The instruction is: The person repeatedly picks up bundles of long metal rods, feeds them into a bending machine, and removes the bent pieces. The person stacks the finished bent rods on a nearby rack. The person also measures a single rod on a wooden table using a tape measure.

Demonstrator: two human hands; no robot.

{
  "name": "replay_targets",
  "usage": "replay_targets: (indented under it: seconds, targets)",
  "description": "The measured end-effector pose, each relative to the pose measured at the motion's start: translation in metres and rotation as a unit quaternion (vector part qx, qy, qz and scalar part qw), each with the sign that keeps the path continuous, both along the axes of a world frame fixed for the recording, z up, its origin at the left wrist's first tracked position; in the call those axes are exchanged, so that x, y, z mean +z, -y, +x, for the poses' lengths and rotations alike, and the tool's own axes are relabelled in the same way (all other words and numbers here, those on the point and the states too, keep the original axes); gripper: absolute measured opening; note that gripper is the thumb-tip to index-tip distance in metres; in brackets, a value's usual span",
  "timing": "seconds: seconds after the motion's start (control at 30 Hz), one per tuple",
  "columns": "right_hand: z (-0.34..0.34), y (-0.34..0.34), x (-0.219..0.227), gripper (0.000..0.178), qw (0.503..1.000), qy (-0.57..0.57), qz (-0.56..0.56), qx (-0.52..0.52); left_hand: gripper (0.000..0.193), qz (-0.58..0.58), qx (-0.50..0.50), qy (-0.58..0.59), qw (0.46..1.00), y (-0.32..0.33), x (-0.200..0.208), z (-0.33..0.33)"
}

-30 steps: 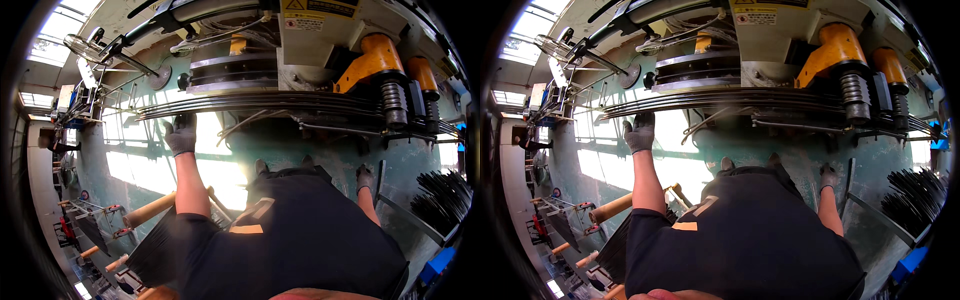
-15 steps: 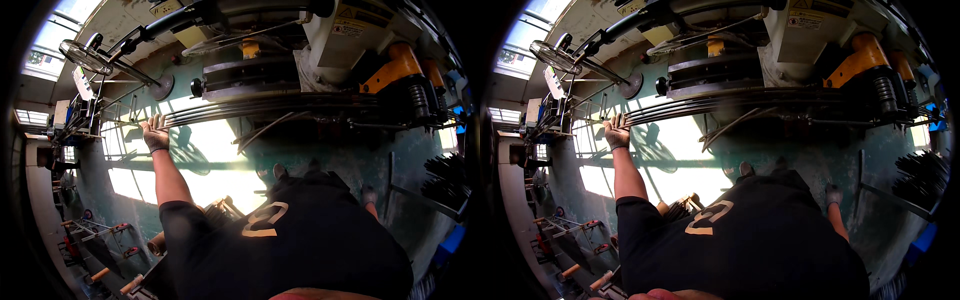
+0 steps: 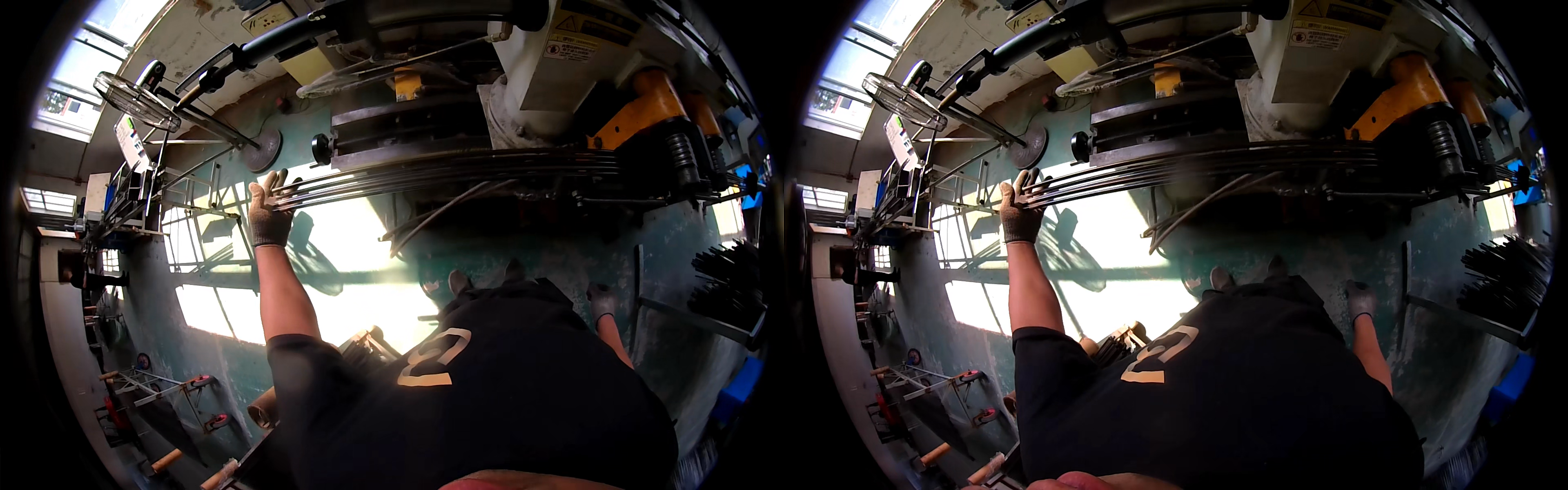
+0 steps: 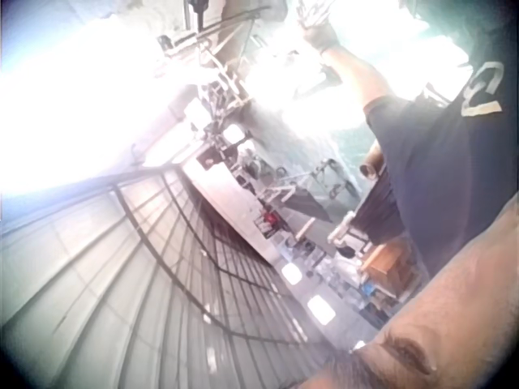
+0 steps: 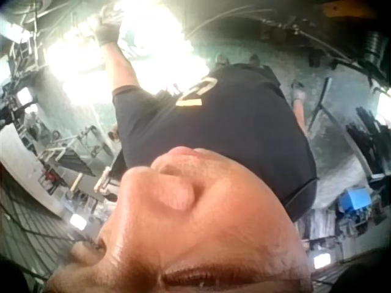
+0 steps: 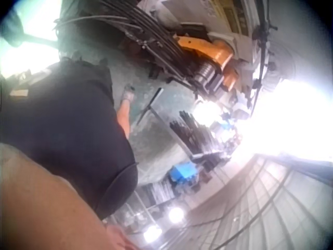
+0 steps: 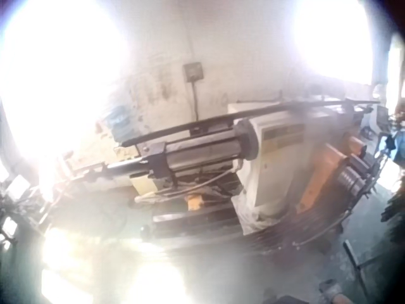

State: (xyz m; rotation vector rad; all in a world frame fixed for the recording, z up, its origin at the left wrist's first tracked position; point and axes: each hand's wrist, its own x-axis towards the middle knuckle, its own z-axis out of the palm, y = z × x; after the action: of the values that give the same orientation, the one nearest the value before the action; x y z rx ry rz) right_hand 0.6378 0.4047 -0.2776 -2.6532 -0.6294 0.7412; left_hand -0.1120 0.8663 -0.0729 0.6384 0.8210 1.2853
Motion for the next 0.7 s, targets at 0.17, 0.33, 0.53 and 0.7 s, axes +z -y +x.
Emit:
replay_targets:
  seconds: [0.17,0.33,0.53,0.7]
  targets:
    - [-0.001,0.023,0.009,0.039,0.998,0.030,-0.035,0.051,0.082,-0.031,-0.093,0.009,0.995,-0.002,0.009,0.019]
    - [-0.020,-0.012,0.053,0.045,0.998,-0.019,-0.045,-0.028,0.086,-0.018,-0.119,-0.071,0.990,-0.002,0.003,-0.001]
    - [0.006,-0.051,0.027,0.046,0.992,-0.057,-0.094,0.059,0.084,-0.052,0.000,-0.102,0.993,-0.005,0.012,0.012]
    - [0.058,-0.060,-0.073,0.046,0.978,0.063,-0.073,0.187,0.075,-0.103,0.280,0.022,0.954,0.028,-0.018,0.046]
